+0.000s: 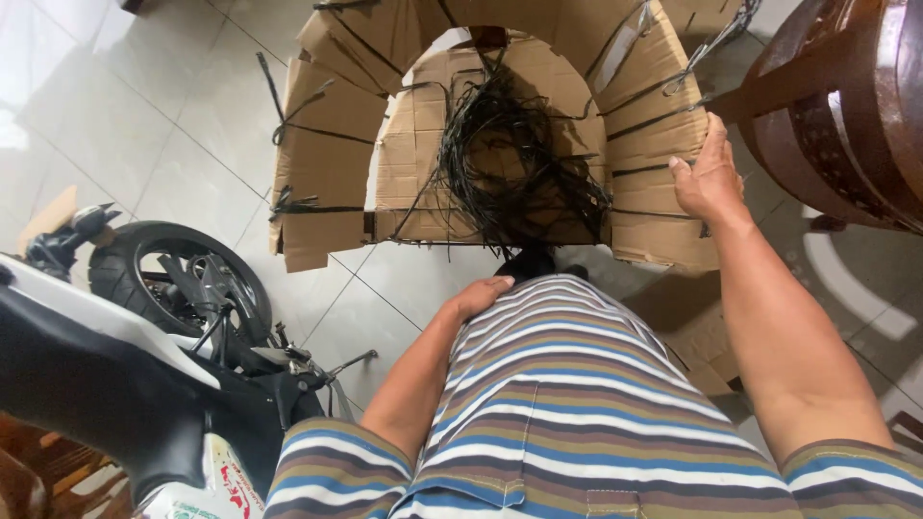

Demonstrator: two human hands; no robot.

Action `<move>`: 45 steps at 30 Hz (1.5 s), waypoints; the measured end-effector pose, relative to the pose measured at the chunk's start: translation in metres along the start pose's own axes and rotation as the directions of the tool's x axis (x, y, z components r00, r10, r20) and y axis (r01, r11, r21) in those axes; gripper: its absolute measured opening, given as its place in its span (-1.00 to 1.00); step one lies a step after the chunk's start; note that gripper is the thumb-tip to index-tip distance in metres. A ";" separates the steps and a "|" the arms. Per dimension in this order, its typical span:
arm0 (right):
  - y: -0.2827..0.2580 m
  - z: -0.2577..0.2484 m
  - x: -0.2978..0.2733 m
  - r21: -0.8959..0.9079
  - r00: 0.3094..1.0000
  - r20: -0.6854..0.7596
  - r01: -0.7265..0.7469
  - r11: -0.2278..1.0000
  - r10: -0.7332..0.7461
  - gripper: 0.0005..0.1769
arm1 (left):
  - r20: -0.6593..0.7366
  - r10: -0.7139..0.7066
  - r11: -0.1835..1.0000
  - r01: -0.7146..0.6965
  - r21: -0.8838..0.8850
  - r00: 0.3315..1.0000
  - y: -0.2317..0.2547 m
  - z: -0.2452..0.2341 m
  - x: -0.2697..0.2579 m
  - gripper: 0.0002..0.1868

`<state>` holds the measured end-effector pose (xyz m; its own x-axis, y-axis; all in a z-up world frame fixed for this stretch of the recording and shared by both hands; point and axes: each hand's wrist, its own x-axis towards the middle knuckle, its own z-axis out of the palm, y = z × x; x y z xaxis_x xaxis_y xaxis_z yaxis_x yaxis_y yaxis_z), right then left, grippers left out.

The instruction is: Removing black ties from cardboard-wrapped furniture

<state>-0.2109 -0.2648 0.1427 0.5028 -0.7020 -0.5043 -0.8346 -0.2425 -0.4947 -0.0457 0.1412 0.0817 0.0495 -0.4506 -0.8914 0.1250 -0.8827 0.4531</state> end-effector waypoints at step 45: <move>-0.053 0.272 -0.167 0.036 0.990 0.135 -0.032 0.999 0.027 -0.61 | -0.822 0.506 0.836 0.084 0.542 0.261 -0.052 -0.298 -0.083 -0.01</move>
<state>-0.1897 0.0479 0.0603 0.5059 -0.6114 -0.6085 -0.8418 -0.1958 -0.5031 0.2385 0.2644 0.1288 0.8908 -0.4543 -0.0138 -0.4279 -0.8486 0.3111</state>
